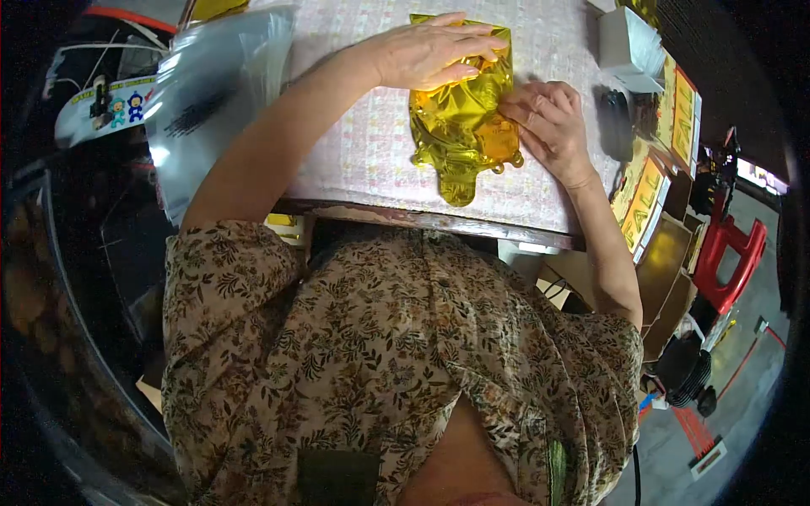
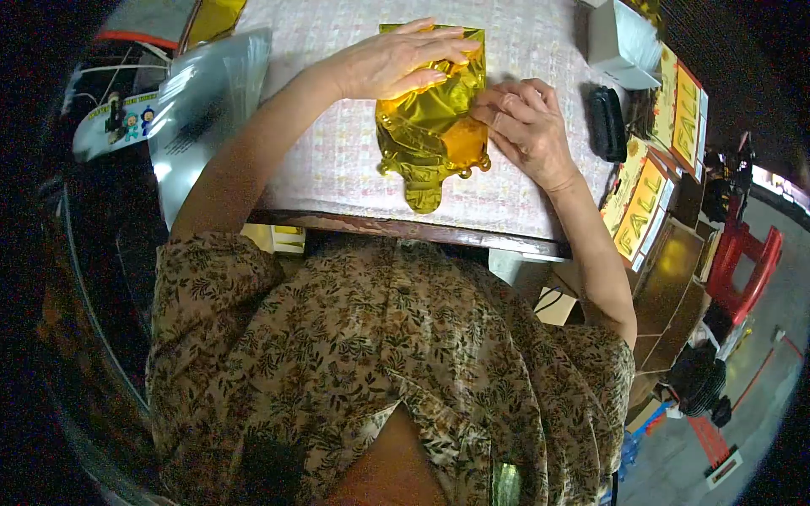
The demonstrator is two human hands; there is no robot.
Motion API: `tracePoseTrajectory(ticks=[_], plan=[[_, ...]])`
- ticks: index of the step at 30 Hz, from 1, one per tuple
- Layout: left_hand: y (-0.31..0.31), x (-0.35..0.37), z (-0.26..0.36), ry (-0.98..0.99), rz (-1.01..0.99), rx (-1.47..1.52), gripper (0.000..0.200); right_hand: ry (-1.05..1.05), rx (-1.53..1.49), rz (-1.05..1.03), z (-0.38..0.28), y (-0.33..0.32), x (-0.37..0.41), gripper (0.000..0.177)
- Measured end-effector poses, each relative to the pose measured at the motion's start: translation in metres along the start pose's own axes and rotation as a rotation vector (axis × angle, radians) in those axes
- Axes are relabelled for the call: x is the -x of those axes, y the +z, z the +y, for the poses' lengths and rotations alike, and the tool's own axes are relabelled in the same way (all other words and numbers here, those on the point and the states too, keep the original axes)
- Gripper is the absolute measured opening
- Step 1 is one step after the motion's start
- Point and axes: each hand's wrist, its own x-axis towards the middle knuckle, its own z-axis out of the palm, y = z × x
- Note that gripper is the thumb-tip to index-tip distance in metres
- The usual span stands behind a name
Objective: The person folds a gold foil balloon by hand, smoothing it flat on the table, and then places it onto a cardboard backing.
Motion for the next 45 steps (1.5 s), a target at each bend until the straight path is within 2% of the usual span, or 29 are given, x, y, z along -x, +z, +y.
tracePoseTrajectory(ticks=[4, 6, 10, 13, 15, 18, 19, 20, 22, 23, 26, 30, 34, 37, 39, 40, 43, 45], plan=[[-0.002, -0.002, -0.001, -0.034, 0.015, 0.042, 0.038, -0.011, 0.004, -0.001, 0.000, 0.002, -0.001, 0.032], [-0.012, -0.003, 0.005, -0.329, -0.126, 0.261, 0.043, -0.024, -0.021, 0.007, -0.001, 0.001, -0.005, 0.031], [-0.011, -0.003, -0.004, -0.257, -0.086, 0.276, 0.048, -0.018, -0.037, 0.007, 0.003, 0.003, -0.001, 0.031], [-0.016, -0.004, -0.012, -0.242, -0.069, 0.395, 0.048, -0.021, -0.039, 0.011, 0.001, 0.003, -0.002, 0.031], [-0.021, -0.007, -0.019, -0.253, 0.072, 0.710, 0.047, -0.023, -0.032, 0.024, 0.002, 0.003, -0.004, 0.031], [-0.018, -0.011, -0.043, -0.314, 0.137, 0.616, 0.045, -0.009, -0.053, 0.037, 0.002, 0.001, -0.002, 0.032], [-0.024, -0.013, -0.039, -0.235, 0.176, 0.749, 0.044, -0.008, -0.061, 0.036, 0.001, 0.001, -0.002, 0.031], [-0.029, -0.017, -0.027, -0.225, 0.164, 0.754, 0.044, -0.006, -0.073, 0.032, 0.000, 0.001, -0.001, 0.031], [-0.032, -0.021, -0.004, -0.160, 0.026, 0.167, 0.045, 0.011, -0.063, 0.036, 0.002, 0.004, 0.001, 0.030], [-0.022, -0.021, 0.000, -0.053, -0.029, 0.064, 0.048, -0.004, -0.065, 0.048, 0.003, 0.006, 0.002, 0.030], [-0.003, -0.013, 0.006, -0.004, -0.112, -0.060, 0.051, -0.012, -0.056, 0.067, 0.004, 0.004, 0.003, 0.028], [-0.001, -0.007, -0.001, 0.067, -0.112, -0.035, 0.049, -0.002, -0.042, 0.049, 0.005, 0.006, 0.007, 0.027], [0.001, -0.006, -0.001, 0.053, -0.101, 0.006, 0.046, 0.000, -0.075, 0.056, 0.007, 0.008, 0.007, 0.024], [-0.003, -0.006, 0.001, 0.088, -0.075, -0.094, 0.047, 0.019, -0.087, 0.066, 0.007, 0.009, 0.008, 0.021], [-0.009, -0.003, 0.005, -0.030, 0.069, 0.177, 0.045, 0.027, -0.083, 0.075, 0.007, 0.009, 0.006, 0.020], [-0.018, 0.003, 0.007, -0.023, 0.066, 0.172, 0.045, 0.039, -0.104, 0.083, 0.007, 0.009, 0.006, 0.019], [-0.037, 0.042, 0.017, -0.084, 0.022, 0.271, 0.048, 0.092, -0.164, 0.091, 0.005, 0.007, 0.009, 0.018], [-0.028, 0.074, 0.025, -0.114, -0.129, 0.383, 0.051, 0.127, -0.212, 0.088, 0.003, 0.006, 0.009, 0.016]])
